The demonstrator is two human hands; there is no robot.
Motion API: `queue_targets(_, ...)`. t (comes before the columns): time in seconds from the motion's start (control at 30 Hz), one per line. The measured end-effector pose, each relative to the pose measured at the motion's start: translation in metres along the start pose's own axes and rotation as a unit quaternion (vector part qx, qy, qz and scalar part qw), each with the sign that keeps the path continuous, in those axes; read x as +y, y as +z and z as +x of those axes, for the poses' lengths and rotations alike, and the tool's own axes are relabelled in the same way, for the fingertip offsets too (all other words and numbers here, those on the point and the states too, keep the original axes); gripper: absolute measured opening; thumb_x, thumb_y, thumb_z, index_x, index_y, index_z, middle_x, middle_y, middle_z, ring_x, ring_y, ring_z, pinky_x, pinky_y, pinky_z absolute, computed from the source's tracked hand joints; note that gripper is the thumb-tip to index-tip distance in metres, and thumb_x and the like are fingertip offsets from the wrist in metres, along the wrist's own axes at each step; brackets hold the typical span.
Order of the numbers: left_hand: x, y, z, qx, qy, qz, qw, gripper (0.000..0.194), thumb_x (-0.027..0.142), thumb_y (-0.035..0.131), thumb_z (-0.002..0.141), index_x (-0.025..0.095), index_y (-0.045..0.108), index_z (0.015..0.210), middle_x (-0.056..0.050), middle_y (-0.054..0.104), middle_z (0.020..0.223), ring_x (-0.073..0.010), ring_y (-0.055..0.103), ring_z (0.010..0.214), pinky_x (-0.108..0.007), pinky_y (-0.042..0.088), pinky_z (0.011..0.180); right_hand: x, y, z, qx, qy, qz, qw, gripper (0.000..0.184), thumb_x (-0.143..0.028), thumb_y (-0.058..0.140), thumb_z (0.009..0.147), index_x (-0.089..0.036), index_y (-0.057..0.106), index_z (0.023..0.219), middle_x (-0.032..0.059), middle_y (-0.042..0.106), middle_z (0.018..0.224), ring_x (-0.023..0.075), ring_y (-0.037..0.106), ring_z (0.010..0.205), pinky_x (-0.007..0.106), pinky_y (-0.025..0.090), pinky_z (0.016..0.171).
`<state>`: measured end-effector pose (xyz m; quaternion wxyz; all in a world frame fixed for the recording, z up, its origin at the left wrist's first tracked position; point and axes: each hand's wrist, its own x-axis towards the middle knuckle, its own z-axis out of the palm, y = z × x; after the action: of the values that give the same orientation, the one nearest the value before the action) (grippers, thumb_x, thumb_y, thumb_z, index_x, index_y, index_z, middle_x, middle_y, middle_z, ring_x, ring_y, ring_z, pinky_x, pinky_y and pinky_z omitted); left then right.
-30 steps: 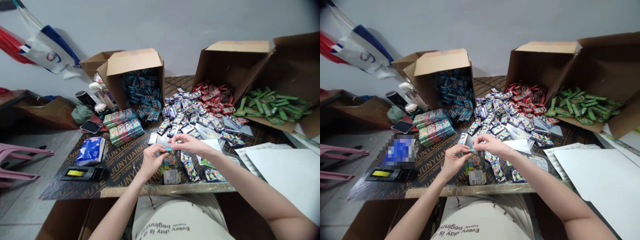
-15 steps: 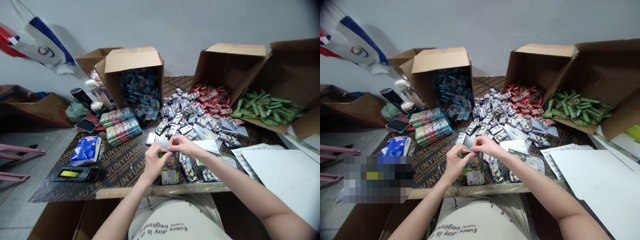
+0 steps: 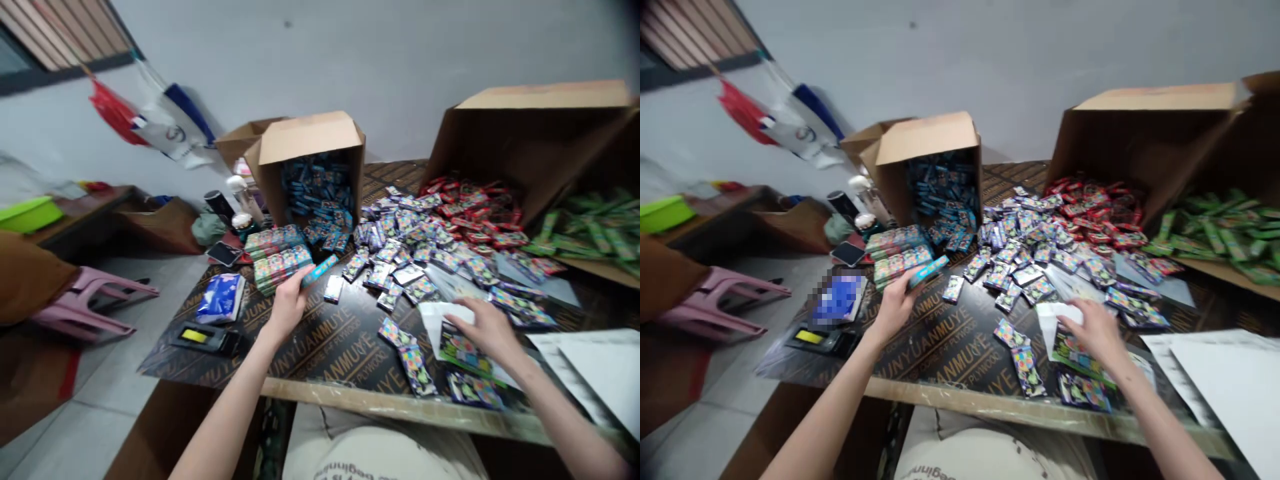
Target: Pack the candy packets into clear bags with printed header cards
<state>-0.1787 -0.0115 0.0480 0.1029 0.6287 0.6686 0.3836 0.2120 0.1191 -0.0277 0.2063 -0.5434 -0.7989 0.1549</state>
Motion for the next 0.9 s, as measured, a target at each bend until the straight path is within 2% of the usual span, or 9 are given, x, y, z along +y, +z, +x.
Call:
queue_targets(0.17, -0.057, -0.007, 0.047, 0.007, -0.043, 0.296, 0.954, 0.045, 0.011, 0.04, 0.082, 0.012, 0.046, 0.127, -0.018, 0.045, 0.133, -0.029, 0.037, 0.126, -0.047, 0.024, 0.104, 0.075, 0.011, -0.005, -0.085, 0.033, -0.189, 0.978, 0.042, -0.052, 0.074, 0.045, -0.029, 0.062, 0.077, 0.017, 0.058, 0.081, 0.0386, 0.055, 0.085, 0.046, 0.031, 0.057)
queue_targets(0.27, -0.075, 0.009, 0.053, 0.0, -0.065, 0.308, 0.949, 0.056, 0.028, 0.052, 0.08, 0.002, 0.04, 0.129, -0.027, 0.039, 0.134, -0.0366, 0.031, 0.128, -0.053, 0.02, 0.103, 0.084, 0.014, -0.007, -0.112, 0.034, -0.194, 0.974, 0.034, -0.045, 0.075, 0.045, -0.025, 0.059, 0.068, 0.0167, 0.056, 0.077, 0.0357, 0.056, 0.08, 0.041, 0.029, 0.054)
queue_targets(0.4, -0.066, 0.023, 0.043, 0.034, -0.085, 0.326, 0.941, 0.072, 0.044, 0.049, 0.081, 0.002, 0.027, 0.136, -0.028, 0.025, 0.141, -0.0373, 0.017, 0.133, -0.058, 0.008, 0.104, 0.074, -0.005, -0.004, -0.15, 0.035, -0.115, 0.981, 0.026, -0.04, 0.067, 0.055, -0.022, 0.049, 0.057, 0.0061, 0.058, 0.065, 0.027, 0.056, 0.071, 0.035, 0.032, 0.056)
queue_targets(0.5, -0.043, 0.034, 0.028, 0.063, -0.044, 0.241, 0.967, 0.073, 0.045, 0.048, 0.082, 0.008, 0.021, 0.139, -0.021, 0.017, 0.146, -0.0321, 0.012, 0.136, -0.054, 0.008, 0.107, 0.06, -0.038, 0.0, -0.128, 0.054, 0.019, 0.99, 0.021, -0.039, 0.06, 0.064, -0.02, 0.051, 0.06, 0.0015, 0.057, 0.058, 0.0173, 0.052, 0.058, 0.03, 0.033, 0.057)
queue_targets(0.6, -0.015, 0.05, 0.008, -0.008, -0.055, 0.034, 0.998, 0.069, 0.049, 0.051, 0.079, 0.018, 0.029, 0.138, -0.012, 0.031, 0.143, -0.0273, 0.028, 0.132, -0.045, 0.022, 0.107, 0.035, -0.069, 0.005, -0.005, 0.09, 0.131, 0.987, 0.024, -0.041, 0.059, 0.069, -0.019, 0.052, 0.065, 0.0002, 0.056, 0.059, 0.0139, 0.047, 0.055, 0.027, 0.033, 0.056)
queue_targets(0.67, 0.008, 0.066, -0.005, -0.062, -0.09, -0.12, 0.987, 0.068, 0.05, 0.054, 0.077, 0.02, 0.034, 0.135, -0.01, 0.038, 0.14, -0.0265, 0.035, 0.128, -0.043, 0.026, 0.106, 0.008, -0.077, 0.007, 0.048, 0.1, 0.244, 0.963, 0.025, -0.042, 0.062, 0.069, -0.019, 0.051, 0.07, -0.002, 0.053, 0.058, 0.0118, 0.045, 0.052, 0.025, 0.033, 0.054)
queue_targets(0.73, 0.035, 0.083, -0.015, -0.126, -0.121, -0.293, 0.94, 0.07, 0.05, 0.056, 0.076, 0.02, 0.034, 0.135, -0.012, 0.041, 0.138, -0.0262, 0.04, 0.125, -0.042, 0.029, 0.104, -0.028, -0.069, 0.007, 0.047, 0.111, 0.383, 0.916, 0.028, -0.043, 0.064, 0.068, -0.02, 0.048, 0.074, -0.0043, 0.05, 0.055, 0.0104, 0.043, 0.049, 0.024, 0.033, 0.052)
queue_targets(0.83, 0.075, 0.106, -0.022, -0.173, -0.146, -0.538, 0.812, 0.081, 0.059, 0.058, 0.069, 0.021, 0.033, 0.135, -0.013, 0.048, 0.131, -0.0278, 0.047, 0.119, -0.042, 0.036, 0.099, -0.087, -0.031, -0.002, -0.022, 0.135, 0.545, 0.827, 0.032, -0.046, 0.062, 0.07, -0.022, 0.043, 0.078, -0.0046, 0.05, 0.057, 0.0112, 0.046, 0.051, 0.025, 0.038, 0.053)
queue_targets(0.9, 0.096, 0.117, -0.024, -0.166, -0.2, -0.625, 0.736, 0.075, 0.069, 0.043, 0.073, 0.018, 0.044, 0.128, -0.013, 0.057, 0.121, -0.0282, 0.052, 0.112, -0.043, 0.039, 0.095, -0.12, -0.001, -0.011, -0.028, 0.136, 0.566, 0.812, 0.03, -0.045, 0.061, 0.071, -0.022, 0.042, 0.08, -0.0037, 0.05, 0.062, 0.0127, 0.048, 0.055, 0.026, 0.04, 0.055)
